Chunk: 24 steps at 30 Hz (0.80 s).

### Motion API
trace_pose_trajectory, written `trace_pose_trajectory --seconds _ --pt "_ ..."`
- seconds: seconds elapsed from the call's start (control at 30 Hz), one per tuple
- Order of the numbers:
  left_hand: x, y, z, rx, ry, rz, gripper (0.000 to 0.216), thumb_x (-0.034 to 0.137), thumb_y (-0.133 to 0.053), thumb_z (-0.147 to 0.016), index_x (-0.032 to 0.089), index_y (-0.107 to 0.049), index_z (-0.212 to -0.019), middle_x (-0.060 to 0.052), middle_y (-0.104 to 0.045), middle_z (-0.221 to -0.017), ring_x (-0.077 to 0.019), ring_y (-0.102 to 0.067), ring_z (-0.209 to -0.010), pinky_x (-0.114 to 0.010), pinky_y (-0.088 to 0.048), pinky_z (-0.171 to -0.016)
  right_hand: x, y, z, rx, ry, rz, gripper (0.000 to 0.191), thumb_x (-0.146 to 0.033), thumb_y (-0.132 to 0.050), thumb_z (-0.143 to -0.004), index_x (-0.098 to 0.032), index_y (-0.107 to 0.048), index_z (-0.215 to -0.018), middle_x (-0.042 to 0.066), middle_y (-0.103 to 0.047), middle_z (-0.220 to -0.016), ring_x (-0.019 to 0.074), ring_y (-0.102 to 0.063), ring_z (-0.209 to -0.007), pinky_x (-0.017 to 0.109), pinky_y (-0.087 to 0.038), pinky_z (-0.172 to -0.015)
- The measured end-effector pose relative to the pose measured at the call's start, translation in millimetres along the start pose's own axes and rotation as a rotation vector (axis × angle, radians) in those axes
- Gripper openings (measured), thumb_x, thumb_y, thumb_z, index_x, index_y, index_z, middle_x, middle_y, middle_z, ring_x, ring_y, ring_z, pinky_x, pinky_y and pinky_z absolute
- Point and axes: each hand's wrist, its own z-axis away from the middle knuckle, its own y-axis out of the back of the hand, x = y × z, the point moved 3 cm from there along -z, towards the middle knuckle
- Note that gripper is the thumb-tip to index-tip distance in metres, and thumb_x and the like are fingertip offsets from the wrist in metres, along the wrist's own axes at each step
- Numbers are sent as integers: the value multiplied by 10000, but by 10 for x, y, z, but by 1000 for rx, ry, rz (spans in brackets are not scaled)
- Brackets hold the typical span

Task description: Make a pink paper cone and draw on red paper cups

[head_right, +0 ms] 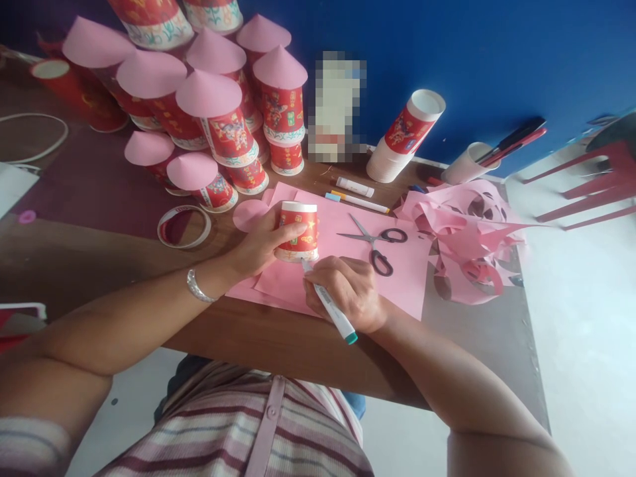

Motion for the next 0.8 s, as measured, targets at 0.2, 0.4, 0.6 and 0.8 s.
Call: trace_pose_trajectory --seconds 0.2,0.4,0.6,0.8 --pt "0 -1 0 11 3 -5 469 448 -809 -816 185 -594 -1140 -65 -682 -1053 -191 -669 -944 -324 -561 -807 0 4 -19 2 -18 15 167 -100 -637 -901 -230 -571 -984 -10 -682 -742 114 -655 -569 229 -515 -470" --pt "-3 4 6 16 3 -23 469 454 -810 -819 186 -595 -1139 -65 -677 -1061 -192 -671 -952 -329 -559 -817 -3 -9 -31 9 -24 36 183 -80 -639 -901 -230 -571 -981 -19 -675 -731 108 -654 -569 223 -513 -473" --pt "10 -5 16 18 14 -19 474 459 -814 -819 187 -587 -1135 -57 -677 -1044 -192 -671 -937 -329 -560 -806 0 -17 -37 5 -39 25 215 -58 -665 -876 -226 -583 -982 -11 -684 -743 112 -652 -568 227 -498 -475" --pt "15 -4 19 30 12 -32 480 462 -819 -814 188 -590 -1135 -59 -672 -1046 -198 -667 -939 -343 -554 -812 -9 -15 -53 -18 -47 41 230 -59 -655 -878 -245 -582 -993 -30 -688 -733 113 -655 -569 224 -505 -489"
